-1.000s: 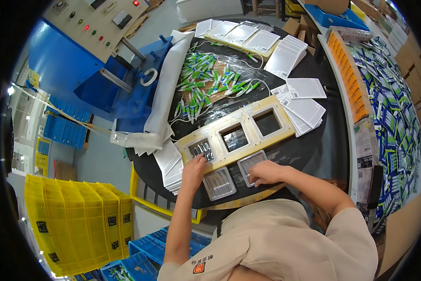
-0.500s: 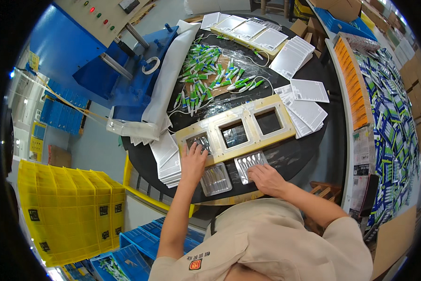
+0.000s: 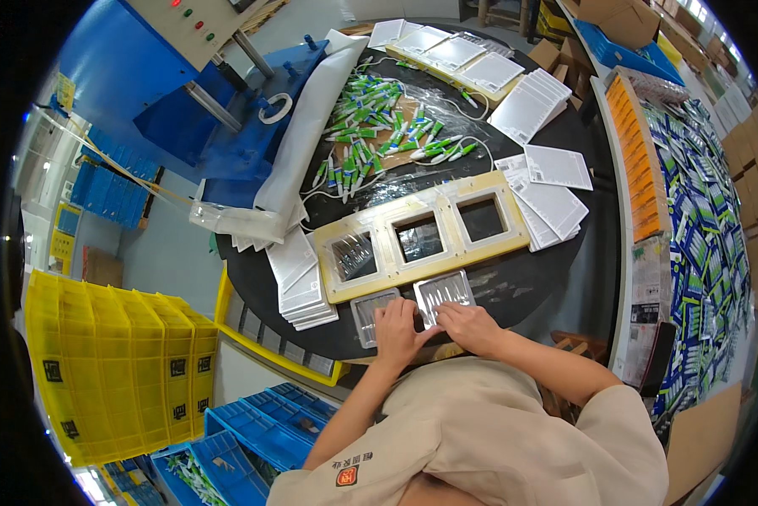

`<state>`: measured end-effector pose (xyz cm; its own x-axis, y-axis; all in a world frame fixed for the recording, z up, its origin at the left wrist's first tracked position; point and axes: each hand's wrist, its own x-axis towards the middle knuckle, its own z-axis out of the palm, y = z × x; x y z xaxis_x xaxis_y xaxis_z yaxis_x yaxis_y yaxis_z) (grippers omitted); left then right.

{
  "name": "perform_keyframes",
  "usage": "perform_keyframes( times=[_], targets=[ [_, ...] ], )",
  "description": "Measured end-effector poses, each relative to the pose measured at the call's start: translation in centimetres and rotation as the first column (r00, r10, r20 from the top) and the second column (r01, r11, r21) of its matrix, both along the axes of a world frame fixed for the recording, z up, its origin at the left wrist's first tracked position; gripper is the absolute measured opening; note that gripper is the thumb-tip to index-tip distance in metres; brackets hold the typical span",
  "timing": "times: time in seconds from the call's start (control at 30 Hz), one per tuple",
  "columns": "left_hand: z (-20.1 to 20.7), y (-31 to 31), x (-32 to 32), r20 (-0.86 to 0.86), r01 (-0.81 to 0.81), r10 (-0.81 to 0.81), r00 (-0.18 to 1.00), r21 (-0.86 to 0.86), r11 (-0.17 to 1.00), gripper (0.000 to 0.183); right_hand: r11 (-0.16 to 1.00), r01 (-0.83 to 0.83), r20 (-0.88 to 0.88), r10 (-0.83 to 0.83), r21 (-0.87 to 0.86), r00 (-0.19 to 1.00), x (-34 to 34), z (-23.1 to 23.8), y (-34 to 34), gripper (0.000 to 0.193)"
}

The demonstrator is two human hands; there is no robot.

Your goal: The person places green cylindrical batteries into a wooden jig with three compartments, then covers them with white paper sheets. The person repeats this cycle multiple times, stacking the completed units on the table.

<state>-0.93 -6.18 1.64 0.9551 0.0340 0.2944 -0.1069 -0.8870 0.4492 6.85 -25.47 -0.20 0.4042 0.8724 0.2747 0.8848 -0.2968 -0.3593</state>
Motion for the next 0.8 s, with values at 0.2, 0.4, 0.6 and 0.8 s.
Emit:
perform_keyframes(
  times=[0.2, 0.4, 0.6, 0.8],
  targets=[
    [-0.7, -0.5, -1.1, -0.115, -0.002, 0.016, 0.993, 0.117, 0.993, 0.053, 0.936, 0.261, -0.293, -0.188, 0.236, 0.937, 1.8, 5.6, 0.9, 0.012],
    [1.6, 1.2, 0.5, 0.031, -0.116, 0.116, 0.993, -0.017, 0.993, 0.057, 0.902, 0.175, 0.179, -0.262, 0.394, 0.948, 9.0, 7.6, 3.9, 0.01],
    [0.5, 9.7, 6.2, -0.128, -0.186, 0.216, 0.968, 0.212, 0.959, 0.062, 0.996, 0.036, 0.272, -0.057, 0.082, 0.961, 9.9, 0.9, 5.9, 0.015],
    [-0.8, 11.5, 4.3, -0.294, 0.044, 0.019, 0.956, 0.206, 0.978, 0.059, 0.991, 0.06, 0.141, -0.077, 0.117, 0.987, 10.0, -0.7, 6.0, 0.015]
  ],
)
